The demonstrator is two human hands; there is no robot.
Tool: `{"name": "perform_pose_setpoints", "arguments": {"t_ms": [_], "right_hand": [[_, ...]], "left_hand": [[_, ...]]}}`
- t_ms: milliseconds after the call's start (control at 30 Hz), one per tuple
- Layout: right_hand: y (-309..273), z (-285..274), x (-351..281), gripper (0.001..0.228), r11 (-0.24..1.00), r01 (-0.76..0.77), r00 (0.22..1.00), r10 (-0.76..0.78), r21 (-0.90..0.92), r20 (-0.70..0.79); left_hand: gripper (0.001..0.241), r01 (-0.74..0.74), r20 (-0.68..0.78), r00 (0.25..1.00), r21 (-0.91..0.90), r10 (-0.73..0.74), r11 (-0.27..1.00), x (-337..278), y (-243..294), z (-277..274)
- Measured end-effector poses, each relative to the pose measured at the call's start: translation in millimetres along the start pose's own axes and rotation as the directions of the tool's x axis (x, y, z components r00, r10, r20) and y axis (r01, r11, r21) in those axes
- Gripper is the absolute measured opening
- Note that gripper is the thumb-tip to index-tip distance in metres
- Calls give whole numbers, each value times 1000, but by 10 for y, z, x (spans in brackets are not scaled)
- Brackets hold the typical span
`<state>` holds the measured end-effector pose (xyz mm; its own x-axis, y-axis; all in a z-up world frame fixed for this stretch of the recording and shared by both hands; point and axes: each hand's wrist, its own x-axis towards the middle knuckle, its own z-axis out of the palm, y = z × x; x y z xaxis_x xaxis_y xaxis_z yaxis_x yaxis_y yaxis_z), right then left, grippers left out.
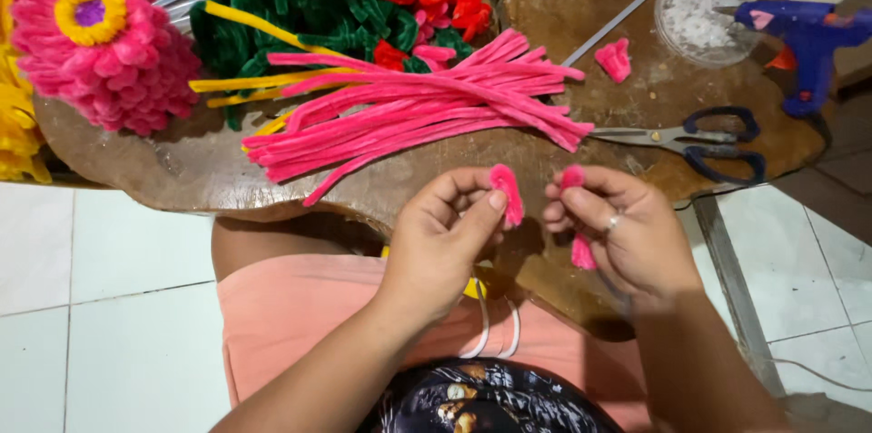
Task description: The person assembles a small pink flower by applying glue to the end of a pink felt strip and rolling it together, then repeats this with other strips.
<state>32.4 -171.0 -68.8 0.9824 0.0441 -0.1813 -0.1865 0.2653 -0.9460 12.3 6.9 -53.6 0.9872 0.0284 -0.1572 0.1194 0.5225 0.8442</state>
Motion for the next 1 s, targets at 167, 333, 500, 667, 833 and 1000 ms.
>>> {"name": "perform_pose_setpoints", "arguments": {"t_ms": [167, 333, 500, 667, 833, 1000], "right_hand": [[9, 8, -221, 18, 985, 80, 997, -82, 156, 4], [177, -68, -215, 18, 981, 92, 996, -91, 170, -13], [326, -167, -159, 16, 971, 45, 999, -44, 236, -12], [186, 6, -181, 16, 969, 60, 998, -60, 238, -9], [147, 43, -228, 15, 973, 60, 998, -59, 222, -8], [142, 44, -227, 15, 981, 72, 997, -70, 181, -16]], "left_hand": [[17, -64, 26, 998, 44, 63, 997, -44, 66, 36], [16, -81, 61, 995, 81, 76, 993, -32, 19, 76], [15, -37, 79, 996, 71, 31, 997, -39, -15, 127], [15, -33, 67, 997, 56, 30, 998, -56, -45, 132], [15, -36, 58, 998, 56, 33, 998, -86, -27, 157], [14, -48, 74, 996, 103, 41, 994, -89, -16, 174]]}}
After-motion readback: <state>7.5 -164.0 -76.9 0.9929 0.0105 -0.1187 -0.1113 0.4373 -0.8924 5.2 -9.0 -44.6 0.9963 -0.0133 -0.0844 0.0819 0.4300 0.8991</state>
